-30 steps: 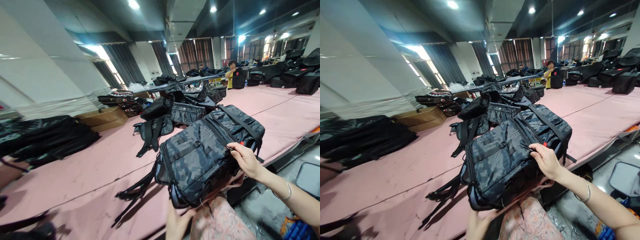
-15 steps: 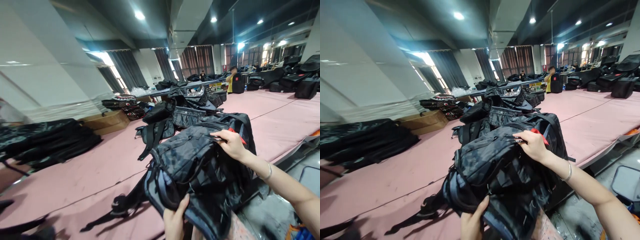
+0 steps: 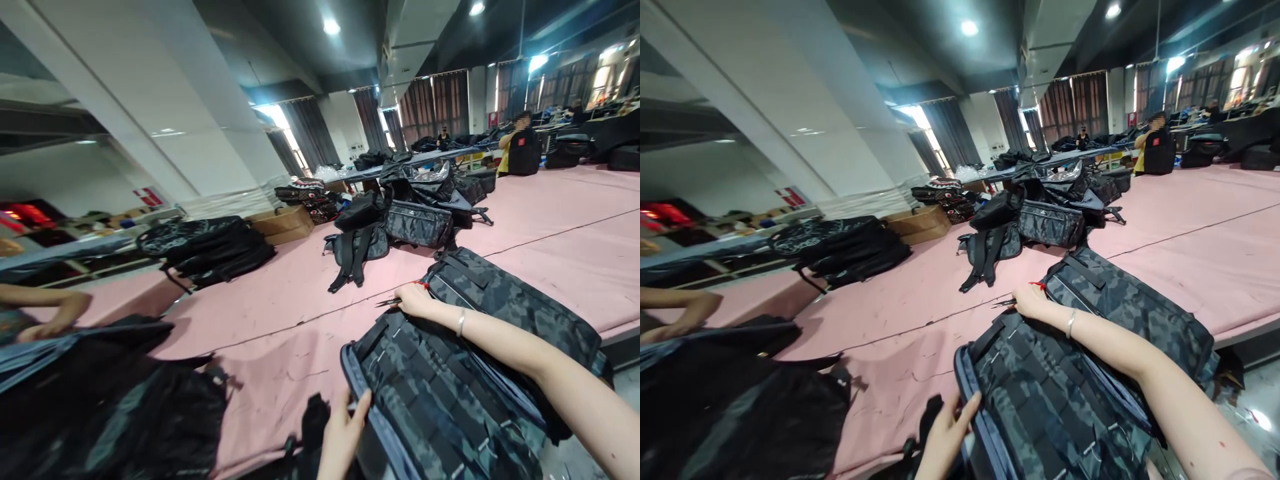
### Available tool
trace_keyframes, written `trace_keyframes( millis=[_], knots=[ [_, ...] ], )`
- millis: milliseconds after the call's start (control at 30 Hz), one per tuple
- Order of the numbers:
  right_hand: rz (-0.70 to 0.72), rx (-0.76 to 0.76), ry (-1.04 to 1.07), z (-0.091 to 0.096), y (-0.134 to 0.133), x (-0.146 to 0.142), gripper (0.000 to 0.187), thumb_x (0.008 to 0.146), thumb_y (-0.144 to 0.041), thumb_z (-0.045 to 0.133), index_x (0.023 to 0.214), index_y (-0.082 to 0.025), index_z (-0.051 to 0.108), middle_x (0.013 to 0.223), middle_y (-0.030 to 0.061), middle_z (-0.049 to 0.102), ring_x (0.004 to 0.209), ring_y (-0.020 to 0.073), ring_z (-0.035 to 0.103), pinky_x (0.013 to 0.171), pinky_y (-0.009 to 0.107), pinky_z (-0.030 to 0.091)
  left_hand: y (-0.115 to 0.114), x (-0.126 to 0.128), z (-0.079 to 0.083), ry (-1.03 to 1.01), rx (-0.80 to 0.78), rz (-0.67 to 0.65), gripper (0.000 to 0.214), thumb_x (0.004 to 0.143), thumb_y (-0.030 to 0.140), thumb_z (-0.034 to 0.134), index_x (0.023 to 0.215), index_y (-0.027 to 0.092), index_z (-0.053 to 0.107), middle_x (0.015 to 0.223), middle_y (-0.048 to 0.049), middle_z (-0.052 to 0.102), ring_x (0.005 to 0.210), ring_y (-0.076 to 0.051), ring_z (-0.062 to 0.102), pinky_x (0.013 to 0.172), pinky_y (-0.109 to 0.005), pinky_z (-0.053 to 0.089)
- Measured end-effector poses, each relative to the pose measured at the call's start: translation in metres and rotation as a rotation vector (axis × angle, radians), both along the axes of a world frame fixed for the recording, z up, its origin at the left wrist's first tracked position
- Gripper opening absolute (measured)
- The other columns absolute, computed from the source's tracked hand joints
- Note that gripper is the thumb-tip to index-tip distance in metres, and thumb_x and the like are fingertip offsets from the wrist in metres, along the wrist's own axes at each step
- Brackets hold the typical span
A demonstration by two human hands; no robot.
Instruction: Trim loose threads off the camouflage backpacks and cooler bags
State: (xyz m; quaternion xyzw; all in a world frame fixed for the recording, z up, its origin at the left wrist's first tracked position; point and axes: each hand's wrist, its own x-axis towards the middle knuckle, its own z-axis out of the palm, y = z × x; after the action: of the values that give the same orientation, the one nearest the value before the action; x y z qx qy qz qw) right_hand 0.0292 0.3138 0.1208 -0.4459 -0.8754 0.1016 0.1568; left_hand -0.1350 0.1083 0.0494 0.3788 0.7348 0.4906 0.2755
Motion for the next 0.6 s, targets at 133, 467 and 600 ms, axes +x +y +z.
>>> trace_keyframes(
  millis=[133,467,600],
  knots=[
    [-0.075,-0.004,-0.016,-0.018,0.005,-0.007,0.025,0.085,-0.034,0.051,0.093,-0.017,0.068,0.092,0.0131,0.068,0.090,0.0240,0.063,0.075,0.030,0.045,0.023,-0.019,0.013,0.343,0.120,0.024,0.050,0.076,0.052,0.047,0.110,0.016,0.054,0.116,-0.0152,0.057,0.101,-0.026,0.058,0.083,-0.042,0.048],
    [-0.034,0.011,0.009,-0.021,-0.001,-0.004,0.021,0.082,-0.031,0.051,0.096,-0.025,0.067,0.093,0.0052,0.069,0.090,0.0204,0.063,0.074,0.026,0.044,0.113,0.021,0.037,0.657,0.035,-0.209,0.024,0.082,0.034,0.041,0.070,0.018,0.055,0.064,-0.0051,0.061,0.063,-0.021,0.058,0.062,-0.033,0.042],
    [-0.057,-0.004,0.021,-0.025,0.000,-0.005,0.020,0.081,-0.033,0.054,0.092,-0.023,0.067,0.087,0.0068,0.070,0.087,0.0219,0.063,0.071,0.027,0.043,0.094,0.029,0.035,0.612,0.102,-0.292,0.023,0.083,0.033,0.041,0.074,0.019,0.057,0.072,-0.0038,0.063,0.069,-0.017,0.058,0.065,-0.029,0.043]
  ],
)
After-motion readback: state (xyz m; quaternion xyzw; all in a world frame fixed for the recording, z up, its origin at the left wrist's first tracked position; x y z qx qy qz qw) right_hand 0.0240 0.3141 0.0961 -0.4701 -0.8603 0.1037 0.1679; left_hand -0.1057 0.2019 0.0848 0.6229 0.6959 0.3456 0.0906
